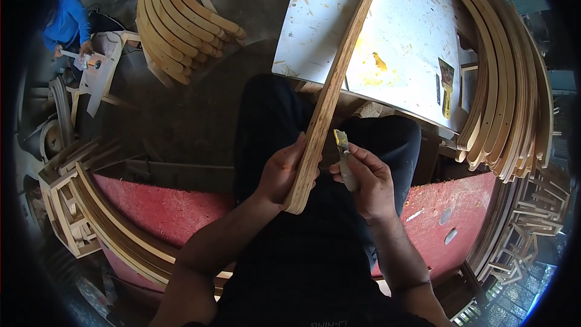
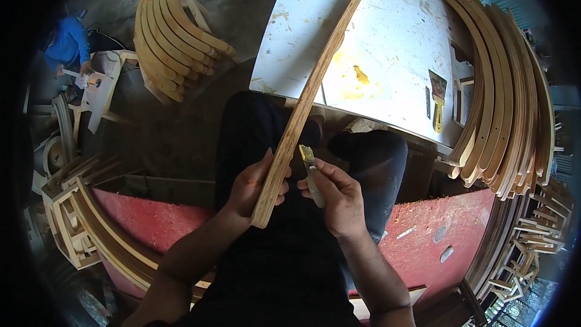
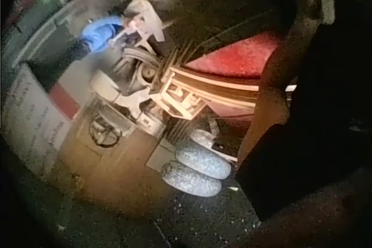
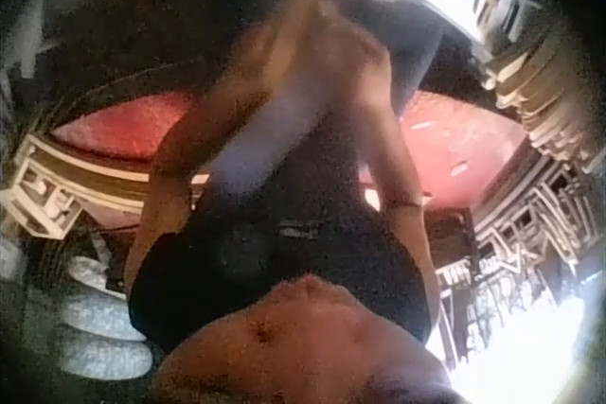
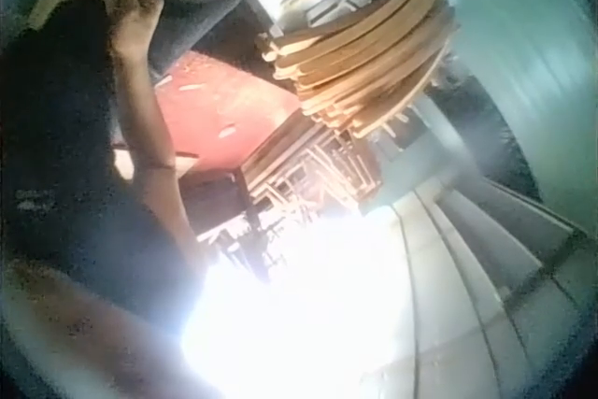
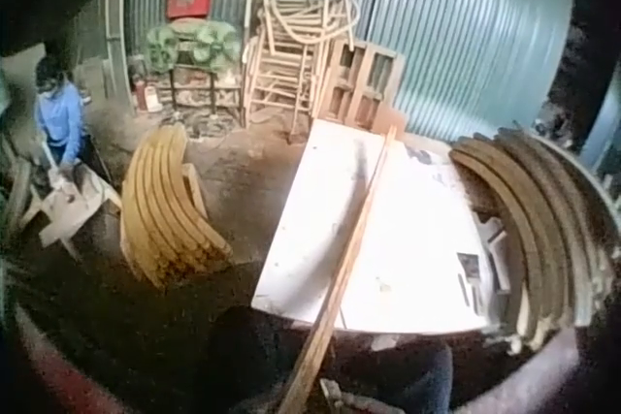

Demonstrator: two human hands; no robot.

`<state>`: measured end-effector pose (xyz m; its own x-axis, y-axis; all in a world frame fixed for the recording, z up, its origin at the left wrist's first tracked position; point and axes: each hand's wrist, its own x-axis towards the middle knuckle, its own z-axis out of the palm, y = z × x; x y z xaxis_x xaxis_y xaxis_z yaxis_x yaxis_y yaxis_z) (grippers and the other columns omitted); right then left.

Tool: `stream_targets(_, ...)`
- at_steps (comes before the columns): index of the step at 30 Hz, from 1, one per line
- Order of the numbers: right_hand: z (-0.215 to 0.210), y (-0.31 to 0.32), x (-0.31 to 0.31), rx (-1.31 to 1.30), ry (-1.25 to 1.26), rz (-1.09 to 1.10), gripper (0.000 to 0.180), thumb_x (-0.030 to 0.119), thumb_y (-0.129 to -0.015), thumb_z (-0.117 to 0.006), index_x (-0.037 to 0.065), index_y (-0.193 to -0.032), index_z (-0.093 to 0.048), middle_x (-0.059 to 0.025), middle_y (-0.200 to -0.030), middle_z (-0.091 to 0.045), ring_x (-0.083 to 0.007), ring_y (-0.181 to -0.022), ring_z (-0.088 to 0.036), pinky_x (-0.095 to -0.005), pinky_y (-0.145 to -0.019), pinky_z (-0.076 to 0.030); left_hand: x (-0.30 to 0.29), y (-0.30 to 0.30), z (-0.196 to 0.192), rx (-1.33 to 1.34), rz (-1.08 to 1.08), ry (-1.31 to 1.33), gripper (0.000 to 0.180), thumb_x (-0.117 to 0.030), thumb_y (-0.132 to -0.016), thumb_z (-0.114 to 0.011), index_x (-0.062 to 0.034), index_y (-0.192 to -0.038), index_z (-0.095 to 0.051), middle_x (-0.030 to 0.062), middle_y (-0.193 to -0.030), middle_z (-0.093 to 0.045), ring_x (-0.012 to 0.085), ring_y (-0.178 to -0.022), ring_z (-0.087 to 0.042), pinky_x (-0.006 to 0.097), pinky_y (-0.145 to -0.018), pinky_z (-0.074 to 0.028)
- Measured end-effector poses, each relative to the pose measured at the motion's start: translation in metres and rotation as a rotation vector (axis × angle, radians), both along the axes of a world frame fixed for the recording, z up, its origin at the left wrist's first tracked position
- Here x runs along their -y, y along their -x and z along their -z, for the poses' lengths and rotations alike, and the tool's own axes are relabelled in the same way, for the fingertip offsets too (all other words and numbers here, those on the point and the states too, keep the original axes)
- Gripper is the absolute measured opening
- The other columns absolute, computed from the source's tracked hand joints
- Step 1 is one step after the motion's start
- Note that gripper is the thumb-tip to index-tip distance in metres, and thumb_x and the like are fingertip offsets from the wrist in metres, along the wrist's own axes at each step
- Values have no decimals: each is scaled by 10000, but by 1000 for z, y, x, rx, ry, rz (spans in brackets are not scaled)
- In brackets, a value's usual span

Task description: Applying wood filler to imperfections and holes in curved wooden furniture components.

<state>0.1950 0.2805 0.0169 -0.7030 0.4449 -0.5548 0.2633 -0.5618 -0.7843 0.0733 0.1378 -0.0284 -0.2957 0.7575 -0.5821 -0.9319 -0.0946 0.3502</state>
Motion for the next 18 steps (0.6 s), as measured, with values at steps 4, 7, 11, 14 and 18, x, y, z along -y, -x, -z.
stream_targets(4, 2, 9, -5, -15, -52, 21, 303, 91, -1024, -546, -33, -1294, -601, -122, -1013, -709, -172, -911, -701, -291, -824, -574, 2, -1, 6, 20, 3, -41, 497, -522, -1049, -438, -61, -1074, -622, 18, -830, -610, 104, -638, -613, 251, -532, -515)
stream_targets(7, 7, 17, -9, 7, -76, 61, 285, 89, -1021, -538, -12, -1277, -609, -151, -999, -719, -210, -892, -715, -316, -804, -581, 1, -1, 4, 36, -16, -26, 485, -519, -1048, -444, -70, -1083, -624, 16, -834, -613, 106, -632, -613, 254, -533, -516)
stream_targets(11, 3, 20, -15, -19, -39, 41, 290, 82, -1021, -527, -24, -1280, -602, -157, -998, -720, -218, -895, -717, -318, -807, -581, 0, -2, 5, 31, -11, -41, 490, -524, -1044, -450, -68, -1059, -627, 16, -830, -618, 110, -617, -611, 254, -529, -516)
stream_targets(14, -4, 16, -13, -35, -27, -21, 286, 71, -1019, -518, -34, -1271, -604, -160, -984, -721, -226, -896, -720, -327, -815, -585, 1, -2, 6, 18, -16, -24, 505, -528, -1042, -452, -56, -1035, -630, 20, -789, -613, 110, -603, -608, 252, -521, -514)
stream_targets(18, -15, 3, -5, -10, -67, -132, 288, 42, -1016, -498, -53, -1265, -607, -165, -1026, -707, -222, -905, -718, -332, -825, -586, 1, -3, 8, -17, -3, -19, 527, -537, -1039, -451, -43, -1008, -632, 30, -712, -604, 107, -587, -609, 247, -511, -511)
